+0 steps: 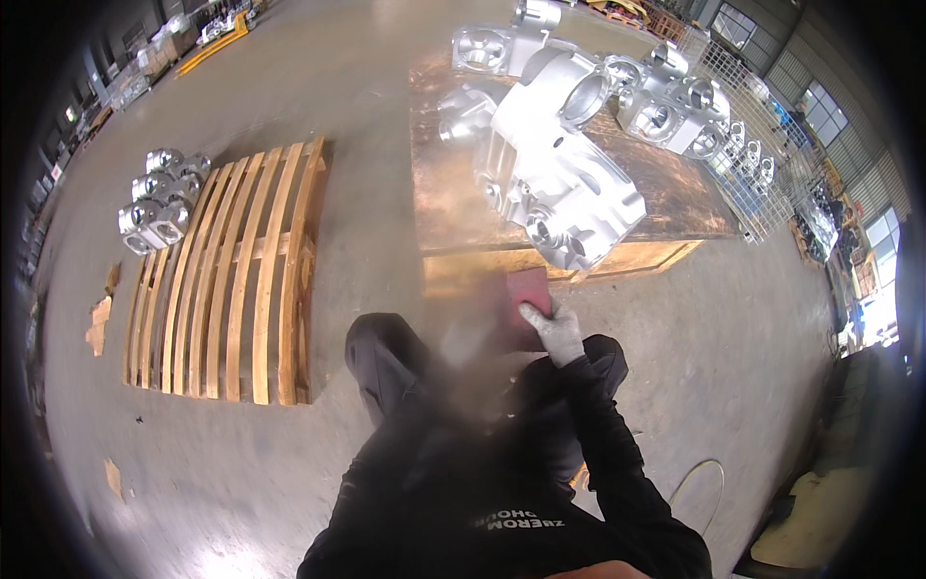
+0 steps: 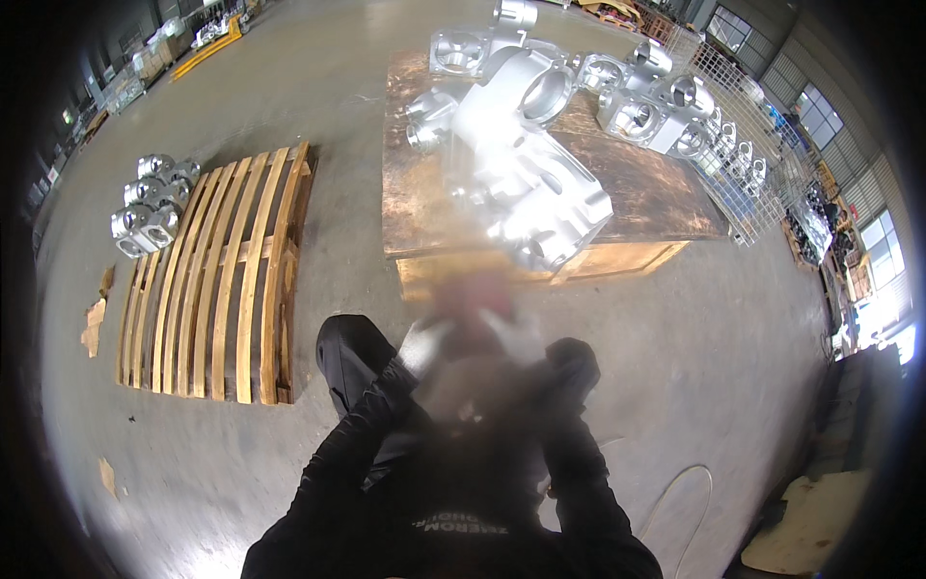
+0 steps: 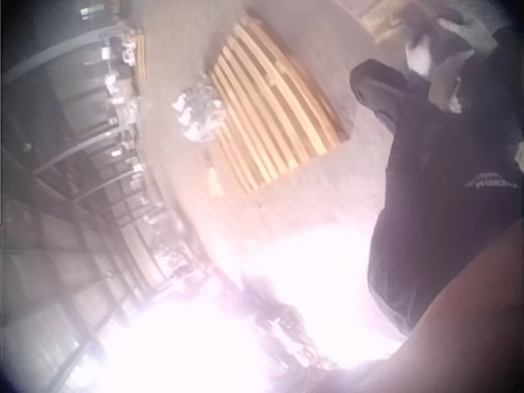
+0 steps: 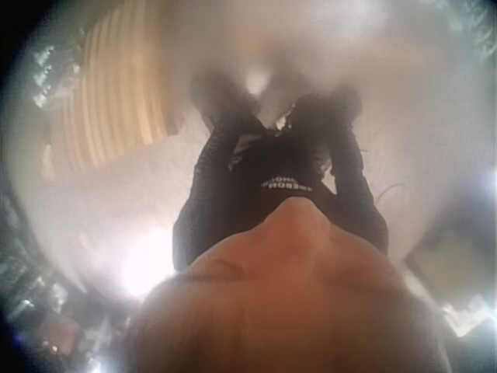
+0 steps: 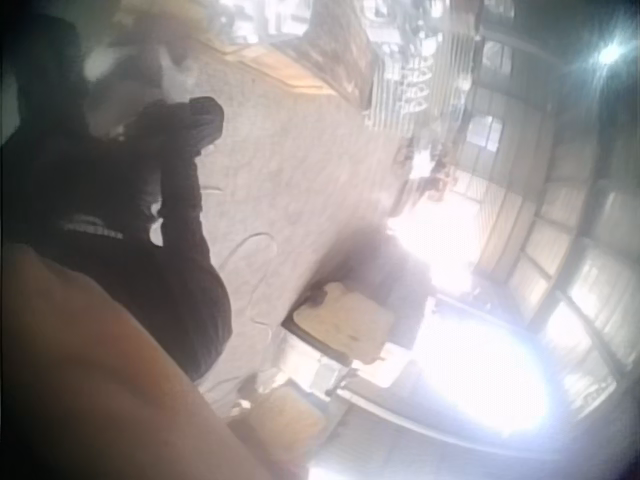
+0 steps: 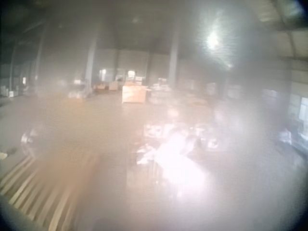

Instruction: The person kneels on the floor and uses a sanding block to smooth the surfaces of several metal parts. They then place the finished parts into a wire mesh bin.

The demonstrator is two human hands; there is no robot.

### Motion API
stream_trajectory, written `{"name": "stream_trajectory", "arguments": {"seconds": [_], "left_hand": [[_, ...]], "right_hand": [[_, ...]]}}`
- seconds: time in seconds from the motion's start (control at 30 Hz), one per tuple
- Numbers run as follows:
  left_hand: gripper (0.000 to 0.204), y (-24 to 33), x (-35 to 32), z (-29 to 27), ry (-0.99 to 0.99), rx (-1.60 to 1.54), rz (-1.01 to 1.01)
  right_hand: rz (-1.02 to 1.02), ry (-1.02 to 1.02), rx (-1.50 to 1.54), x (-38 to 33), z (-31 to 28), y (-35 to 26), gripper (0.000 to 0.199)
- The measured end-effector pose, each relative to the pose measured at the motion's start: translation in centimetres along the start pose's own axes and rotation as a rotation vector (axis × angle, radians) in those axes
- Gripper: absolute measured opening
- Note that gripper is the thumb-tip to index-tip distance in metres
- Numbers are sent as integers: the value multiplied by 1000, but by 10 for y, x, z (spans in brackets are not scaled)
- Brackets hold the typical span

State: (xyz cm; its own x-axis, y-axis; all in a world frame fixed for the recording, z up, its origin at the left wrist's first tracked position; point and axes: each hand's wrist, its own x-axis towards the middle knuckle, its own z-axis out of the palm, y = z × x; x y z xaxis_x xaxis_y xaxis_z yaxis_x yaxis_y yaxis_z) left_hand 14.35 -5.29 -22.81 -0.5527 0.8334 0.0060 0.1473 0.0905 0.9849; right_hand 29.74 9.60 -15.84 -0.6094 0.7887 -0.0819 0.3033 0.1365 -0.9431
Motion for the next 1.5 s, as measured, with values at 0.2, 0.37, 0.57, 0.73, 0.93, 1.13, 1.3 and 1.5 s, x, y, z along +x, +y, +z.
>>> {"name": "stream_trajectory", "arguments": {"seconds": [0.2, 0.37, 0.57, 0.73, 0.93, 1.13, 1.3, 1.5], "left_hand": [[34, 66, -14, 7, -133, -518, -451], [35, 117, 1, 3, -335, -543, -161], [36, 157, 10, 19, -424, -335, 179], [33, 227, 49, 18, -258, 166, 249], [26, 287, 142, 68, -17, 388, 785], [31, 304, 227, 115, -96, 889, 1076], [25, 284, 253, 133, -179, 1113, 1045], [24, 287, 247, 129, -147, 1122, 1116]], "right_hand": [[-166, 188, -560, -12, 21, -15, 59], [-110, -135, -195, -41, 21, -33, 82], [-668, 173, -336, -57, -32, -40, 89], [-129, 737, -64, -46, -89, -27, 57], [-848, 485, -982, 17, -149, 1, 58], [-1222, 189, -1207, 85, -185, -12, 50], [-682, 252, -1020, 65, -130, -16, 45], [-308, 171, 465, 57, -68, -4, 26]]}}
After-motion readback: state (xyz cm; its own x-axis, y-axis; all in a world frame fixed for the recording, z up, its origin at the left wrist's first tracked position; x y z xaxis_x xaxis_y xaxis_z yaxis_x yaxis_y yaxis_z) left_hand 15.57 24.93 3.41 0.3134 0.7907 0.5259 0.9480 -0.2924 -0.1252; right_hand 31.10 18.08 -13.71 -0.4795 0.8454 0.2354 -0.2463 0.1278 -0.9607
